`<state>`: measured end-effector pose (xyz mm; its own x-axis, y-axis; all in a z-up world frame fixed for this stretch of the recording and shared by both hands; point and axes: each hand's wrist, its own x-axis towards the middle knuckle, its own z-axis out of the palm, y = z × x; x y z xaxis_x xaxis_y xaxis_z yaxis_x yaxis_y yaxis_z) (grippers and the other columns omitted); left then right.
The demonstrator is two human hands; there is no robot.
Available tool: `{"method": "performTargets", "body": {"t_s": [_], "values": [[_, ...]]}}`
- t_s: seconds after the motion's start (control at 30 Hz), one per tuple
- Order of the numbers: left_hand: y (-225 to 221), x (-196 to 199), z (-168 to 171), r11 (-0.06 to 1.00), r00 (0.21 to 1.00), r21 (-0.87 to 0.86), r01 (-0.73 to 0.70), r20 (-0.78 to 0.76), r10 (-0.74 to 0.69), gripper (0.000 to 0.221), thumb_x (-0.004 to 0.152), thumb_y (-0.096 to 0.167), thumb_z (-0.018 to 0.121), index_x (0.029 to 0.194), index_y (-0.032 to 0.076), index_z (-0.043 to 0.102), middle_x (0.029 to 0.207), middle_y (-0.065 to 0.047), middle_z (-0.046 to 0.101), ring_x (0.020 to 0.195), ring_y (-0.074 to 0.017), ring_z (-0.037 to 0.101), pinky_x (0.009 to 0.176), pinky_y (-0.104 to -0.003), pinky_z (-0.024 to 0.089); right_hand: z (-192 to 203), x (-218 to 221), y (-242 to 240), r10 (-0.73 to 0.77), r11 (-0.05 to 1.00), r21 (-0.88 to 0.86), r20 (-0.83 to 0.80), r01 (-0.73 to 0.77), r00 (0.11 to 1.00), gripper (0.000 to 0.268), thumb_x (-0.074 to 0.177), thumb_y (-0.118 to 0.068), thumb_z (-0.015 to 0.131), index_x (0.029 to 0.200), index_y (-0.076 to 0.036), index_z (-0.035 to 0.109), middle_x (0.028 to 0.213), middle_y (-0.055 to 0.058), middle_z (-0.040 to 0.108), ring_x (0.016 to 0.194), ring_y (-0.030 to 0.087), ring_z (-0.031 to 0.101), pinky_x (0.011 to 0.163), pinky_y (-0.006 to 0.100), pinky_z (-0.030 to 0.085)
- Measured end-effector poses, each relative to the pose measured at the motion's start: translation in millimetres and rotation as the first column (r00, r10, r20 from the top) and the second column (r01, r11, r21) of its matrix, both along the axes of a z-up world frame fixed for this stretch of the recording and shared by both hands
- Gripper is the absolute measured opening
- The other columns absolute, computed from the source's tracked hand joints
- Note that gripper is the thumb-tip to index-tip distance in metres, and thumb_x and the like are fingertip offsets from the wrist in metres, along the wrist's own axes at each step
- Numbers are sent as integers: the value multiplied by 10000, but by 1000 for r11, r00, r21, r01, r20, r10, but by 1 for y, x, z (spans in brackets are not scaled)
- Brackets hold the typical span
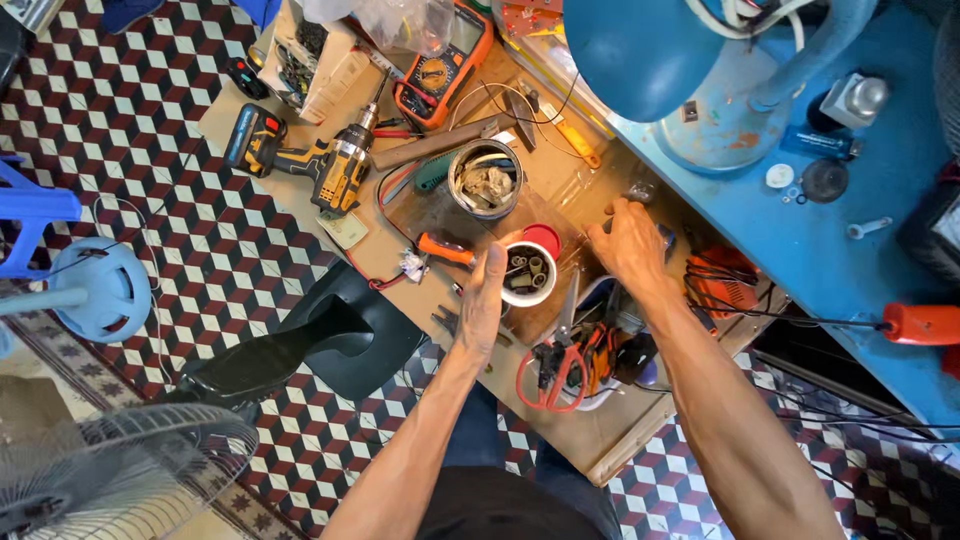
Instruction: The person removes a fan blade from a disassembled fan on the floor and places it on a workbench. They then sort small metal washers from a container into a red lid, organizing them by size.
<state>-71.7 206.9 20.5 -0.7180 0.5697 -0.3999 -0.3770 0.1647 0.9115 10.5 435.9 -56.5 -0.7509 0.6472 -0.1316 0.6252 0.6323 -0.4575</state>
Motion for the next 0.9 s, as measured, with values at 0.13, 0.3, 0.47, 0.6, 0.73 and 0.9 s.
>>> {"method": "performTargets", "body": {"t_s": [0.13, 0.3, 0.47, 0.6, 0.73, 0.9], "values": [[15, -12, -7, 997, 998, 51, 49, 43, -52, 796, 1000, 676, 385, 1375, 19, 629, 1268, -100, 668, 1166, -176, 630, 1021, -303, 477, -4, 3, -10, 37, 998, 46, -112, -32, 993, 446, 874, -319, 740, 1178, 0, 674, 1154, 245, 677, 1052, 429, 628, 894, 501, 495], [40, -13, -14, 983, 975, 173, 61, 200, -95, 732, 1030, 628, 417, 1338, -2, 627, 1140, -88, 679, 1063, -171, 647, 944, -310, 528, 33, 33, -58, -663, 331, -932, -118, 148, 739, 418, 1005, -399, 627, 1217, -45, 695, 1189, 123, 719, 1105, 293, 669, 975, 399, 531], [51, 8, -7, 990, 953, 142, 12, 298, -54, 716, 1033, 611, 381, 1342, 13, 626, 1203, -92, 694, 1110, -178, 652, 983, -305, 511, 46, 39, -95, -797, -209, -973, 114, -94, 593, 424, 960, -423, 579, 1271, -144, 650, 1232, 33, 713, 1167, 219, 628, 996, 427, 507], [48, 41, 11, 986, 980, -90, 139, -129, -150, 651, 1068, 533, 374, 1422, 18, 557, 1364, -148, 634, 1264, -241, 605, 1067, -365, 455, 47, 57, -97, -844, -424, -842, 234, -334, 483, 466, 1026, -490, 558, 1275, -107, 651, 1242, 81, 699, 1150, 268, 638, 1013, 463, 492], [36, 65, 16, 960, 905, -44, 277, -324, -275, 563, 1115, 444, 414, 1396, 2, 620, 1366, -199, 649, 1312, -320, 574, 1144, -425, 388, 48, 96, -92, -862, -390, -883, 251, -261, 440, 466, 1051, -475, 525, 1296, -95, 640, 1272, 87, 691, 1180, 258, 642, 1052, 467, 487], [26, 68, -8, 997, 996, -4, 80, 25, -80, 480, 1016, 422, 546, 1217, 16, 706, 1125, -92, 748, 1049, -152, 672, 921, -310, 514, 60, 123, -85, -882, -222, -954, 109, -201, 459, 520, 1058, -479, 510, 1318, -38, 601, 1279, 103, 675, 1174, 326, 678, 958, 449, 538]]}}
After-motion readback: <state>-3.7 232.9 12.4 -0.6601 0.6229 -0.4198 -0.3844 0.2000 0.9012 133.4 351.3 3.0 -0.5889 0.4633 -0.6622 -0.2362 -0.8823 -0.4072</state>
